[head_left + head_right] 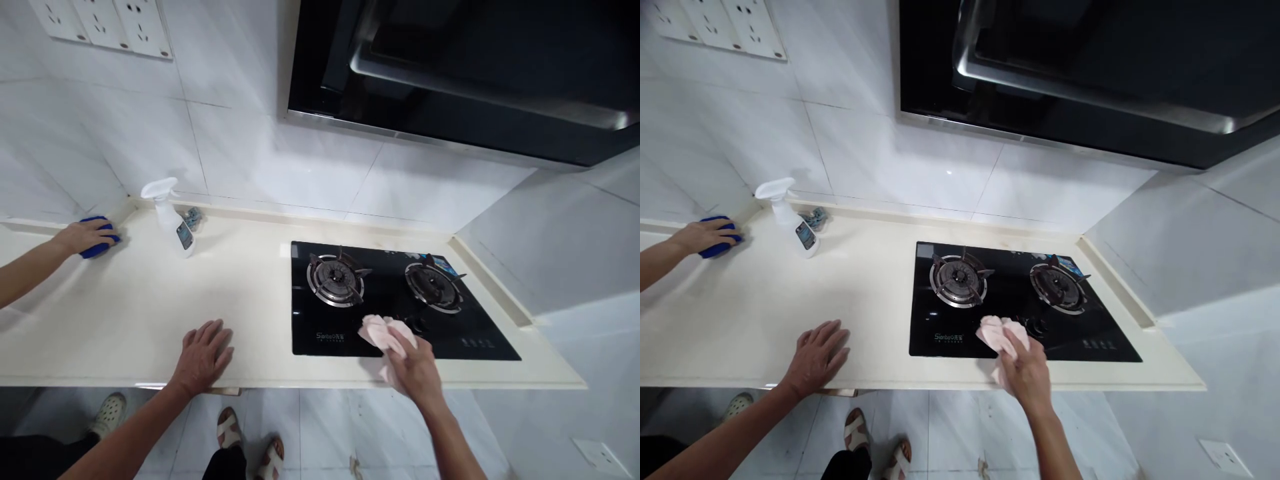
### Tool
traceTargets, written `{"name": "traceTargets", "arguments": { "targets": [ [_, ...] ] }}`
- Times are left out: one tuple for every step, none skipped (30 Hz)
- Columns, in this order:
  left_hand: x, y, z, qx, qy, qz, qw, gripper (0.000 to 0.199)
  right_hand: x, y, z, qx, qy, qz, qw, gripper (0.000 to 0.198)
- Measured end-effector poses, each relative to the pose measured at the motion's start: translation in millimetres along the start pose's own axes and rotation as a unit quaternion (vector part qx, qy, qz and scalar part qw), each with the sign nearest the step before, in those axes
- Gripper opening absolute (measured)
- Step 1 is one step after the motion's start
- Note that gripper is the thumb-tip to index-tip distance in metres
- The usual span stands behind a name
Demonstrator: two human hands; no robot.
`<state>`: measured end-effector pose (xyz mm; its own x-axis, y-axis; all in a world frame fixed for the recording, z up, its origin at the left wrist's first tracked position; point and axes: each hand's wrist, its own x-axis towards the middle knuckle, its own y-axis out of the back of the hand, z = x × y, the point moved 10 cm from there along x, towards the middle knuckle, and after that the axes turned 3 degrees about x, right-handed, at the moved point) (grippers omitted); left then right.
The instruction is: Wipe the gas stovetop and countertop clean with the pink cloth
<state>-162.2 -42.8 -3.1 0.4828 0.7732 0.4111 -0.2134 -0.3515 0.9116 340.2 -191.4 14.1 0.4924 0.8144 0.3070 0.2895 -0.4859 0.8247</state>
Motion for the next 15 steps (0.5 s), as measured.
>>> {"name": "traceTargets", "arguments": {
  "targets": [
    [0,0,0,0.003,-0.002,0.0,1.0,0.037,15,-22,-12,-0.026,-0.012,-0.04,0.999,0.056],
    [0,1,0,0.004,-0.004,0.0,1.0,0.037,28,-44,-20,-0.053,-0.04,-0.081,0.995,0.059],
    [0,1,0,0.004,-0.004,0.001,1.0,0.037,38,-61,-27,-0.074,-0.066,-0.11,0.989,0.062],
    [0,1,0,0.003,-0.004,0.001,1.0,0.037,46,-73,-32,-0.091,-0.091,-0.123,0.984,0.064],
    [0,1,-1,0.001,-0.003,0.002,1.0,0.037,50,-80,-37,-0.103,-0.108,-0.12,0.982,0.065],
    [0,1,-1,0.0,-0.002,0.003,1.0,0.037,52,-83,-43,-0.111,-0.114,-0.105,0.982,0.063],
    [0,1,-1,-0.002,0.0,0.003,1.0,0.037,50,-82,-51,-0.117,-0.112,-0.084,0.983,0.06],
    [0,1,-1,-0.004,0.0,0.002,1.0,0.037,45,-82,-59,-0.123,-0.105,-0.066,0.985,0.055],
    [1,0,-1,-0.006,0.001,0.0,1.0,0.038,36,-82,-70,-0.126,-0.089,-0.057,0.986,0.051],
    [1,0,-1,-0.007,0.002,-0.002,1.0,0.038,23,-84,-84,-0.124,-0.064,-0.055,0.989,0.046],
    [1,-1,-1,-0.009,0.003,-0.004,1.0,0.038,7,-88,-101,-0.113,-0.029,-0.063,0.991,0.042],
    [1,-1,-1,-0.009,0.004,-0.007,1.0,0.038,-12,-93,-120,-0.093,0.015,-0.078,0.993,0.038],
    [1,-1,-1,-0.009,0.005,-0.008,1.0,0.037,-34,-98,-139,-0.066,0.063,-0.096,0.991,0.034],
    [1,-1,-1,-0.008,0.006,-0.007,1.0,0.037,-58,-102,-158,-0.034,0.116,-0.117,0.986,0.032],
    [1,-1,-2,-0.008,0.006,-0.006,1.0,0.037,-83,-104,-172,0.002,0.162,-0.139,0.977,0.032]
  ]
}}
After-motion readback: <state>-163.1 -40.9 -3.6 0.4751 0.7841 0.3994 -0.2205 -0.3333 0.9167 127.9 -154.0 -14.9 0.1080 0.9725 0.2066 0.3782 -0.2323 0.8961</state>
